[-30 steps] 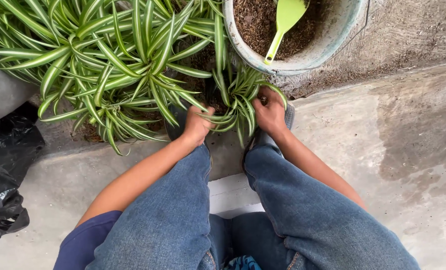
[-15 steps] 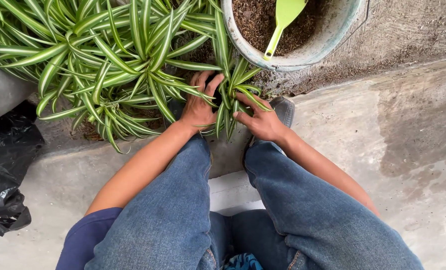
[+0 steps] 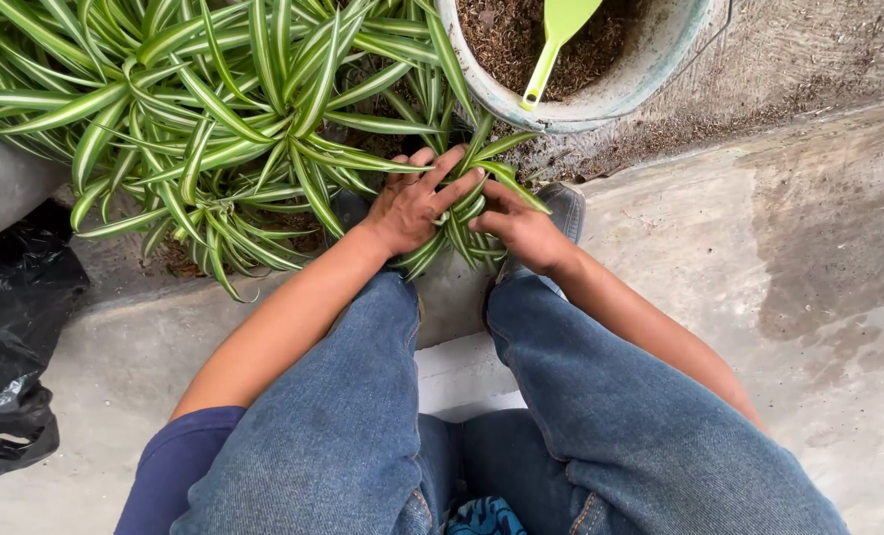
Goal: The person is sitting on a concrete floor and uses a small green trowel to scoop soil from a bucket. They carefully add the soil around the base of a spider plant, pressing it down with their hands to secure the plant in place.
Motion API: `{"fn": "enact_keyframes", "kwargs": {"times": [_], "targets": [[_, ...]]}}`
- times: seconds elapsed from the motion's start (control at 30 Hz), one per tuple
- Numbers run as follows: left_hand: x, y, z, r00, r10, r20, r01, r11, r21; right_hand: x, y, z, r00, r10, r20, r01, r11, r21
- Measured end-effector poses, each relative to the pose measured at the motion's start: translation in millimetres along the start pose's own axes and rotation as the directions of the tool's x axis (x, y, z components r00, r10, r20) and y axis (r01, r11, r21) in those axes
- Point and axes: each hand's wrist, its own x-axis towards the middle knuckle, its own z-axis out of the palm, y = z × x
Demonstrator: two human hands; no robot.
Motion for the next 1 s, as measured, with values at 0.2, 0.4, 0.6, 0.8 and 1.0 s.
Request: {"fn": "enact_keyframes", "kwargs": {"times": [0.2, 0.4, 0.6, 0.8, 1.0], "targets": [[-7, -10, 35, 0.989, 0.022, -0.149, -0.025, 0.999, -0.020, -10, -43, -22, 1.000, -0.013, -0.018, 0.012, 0.998, -0.055], [-2, -11, 28, 0.977, -0.083, -0.196, 0.037, 0.973, -0.227, -20, -90, -54, 1.000, 0.001, 0.008, 0.004, 0.750, -0.662], [-18, -24, 49, 0.992, -0.070, -0.106, 0.036, 0.955, -0.295, -1, -41, -26, 0.981, 0.149, 0.126, -0.030, 0.754, -0.656], [-32, -27, 67, 0.995, -0.058, 0.076, 0.079, 0.952, -0.297, 8, -32, -16, 0.989, 0.136, 0.058, -0.102, 0.914, -0.392], [-11, -1, 52, 0.982, -0.127, -0.140, 0.125, 0.992, -0.021, -1, -93, -2, 0.971, 0.114, 0.211, 0.020, 0.839, -0.544]]}}
